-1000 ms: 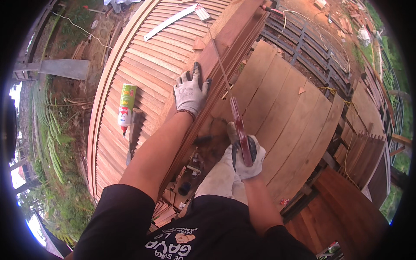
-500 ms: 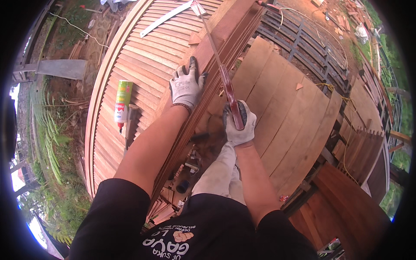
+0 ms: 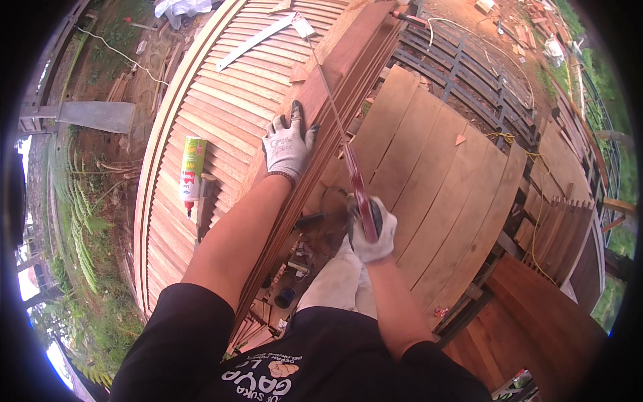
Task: The person cuts a wooden plank with a hand saw, then uses an angle grinder to smooth the cut edge. They reposition the plank and continue cutting and grinding to shape the wood.
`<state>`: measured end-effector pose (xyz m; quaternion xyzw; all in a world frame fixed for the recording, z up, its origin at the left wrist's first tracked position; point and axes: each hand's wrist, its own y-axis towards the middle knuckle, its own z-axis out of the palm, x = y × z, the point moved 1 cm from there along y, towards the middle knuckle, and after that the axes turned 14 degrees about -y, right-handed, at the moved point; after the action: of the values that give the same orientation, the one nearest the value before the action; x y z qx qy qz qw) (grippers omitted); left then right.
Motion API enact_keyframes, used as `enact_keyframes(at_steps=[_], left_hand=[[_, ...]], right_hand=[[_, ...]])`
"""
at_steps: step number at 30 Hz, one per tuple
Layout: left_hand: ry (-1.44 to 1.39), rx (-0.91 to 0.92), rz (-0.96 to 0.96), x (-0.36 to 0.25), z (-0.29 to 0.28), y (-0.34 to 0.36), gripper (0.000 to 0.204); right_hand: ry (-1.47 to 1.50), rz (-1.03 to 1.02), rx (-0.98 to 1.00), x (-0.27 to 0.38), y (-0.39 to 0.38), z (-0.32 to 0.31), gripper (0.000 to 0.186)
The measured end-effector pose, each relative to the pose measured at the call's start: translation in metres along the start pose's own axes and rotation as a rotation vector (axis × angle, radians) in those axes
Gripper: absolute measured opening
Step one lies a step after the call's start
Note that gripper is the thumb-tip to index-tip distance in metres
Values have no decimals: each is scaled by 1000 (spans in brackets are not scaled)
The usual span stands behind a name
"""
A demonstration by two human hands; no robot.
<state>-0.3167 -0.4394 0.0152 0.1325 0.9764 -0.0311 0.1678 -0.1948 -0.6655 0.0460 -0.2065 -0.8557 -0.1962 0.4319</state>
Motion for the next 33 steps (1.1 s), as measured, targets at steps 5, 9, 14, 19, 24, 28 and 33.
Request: enact_keyframes(at_steps=[5, 9, 14, 19, 24, 28, 33], left_hand=[[-5, 28, -5, 1, 0, 1, 75], [-13, 13, 8, -2, -2, 2, 76], [33, 53, -15, -1, -2, -7, 76], [27, 17, 18, -5, -1, 4, 76], [34, 19, 2, 7, 5, -5, 77], [51, 29, 11, 4, 7, -8, 76], [35, 11, 1, -2, 0, 2, 76]], right_hand=[[50, 73, 97, 4, -2, -9, 13], [101, 40, 70, -4, 47, 22, 16], [-56, 82, 72, -20, -49, -19, 14], [41, 60, 93, 8, 49, 5, 16], [-59, 20, 94, -19, -42, -19, 18], [-53, 48, 70, -16, -18, -10, 17], [105, -2, -12, 1, 37, 15, 12]])
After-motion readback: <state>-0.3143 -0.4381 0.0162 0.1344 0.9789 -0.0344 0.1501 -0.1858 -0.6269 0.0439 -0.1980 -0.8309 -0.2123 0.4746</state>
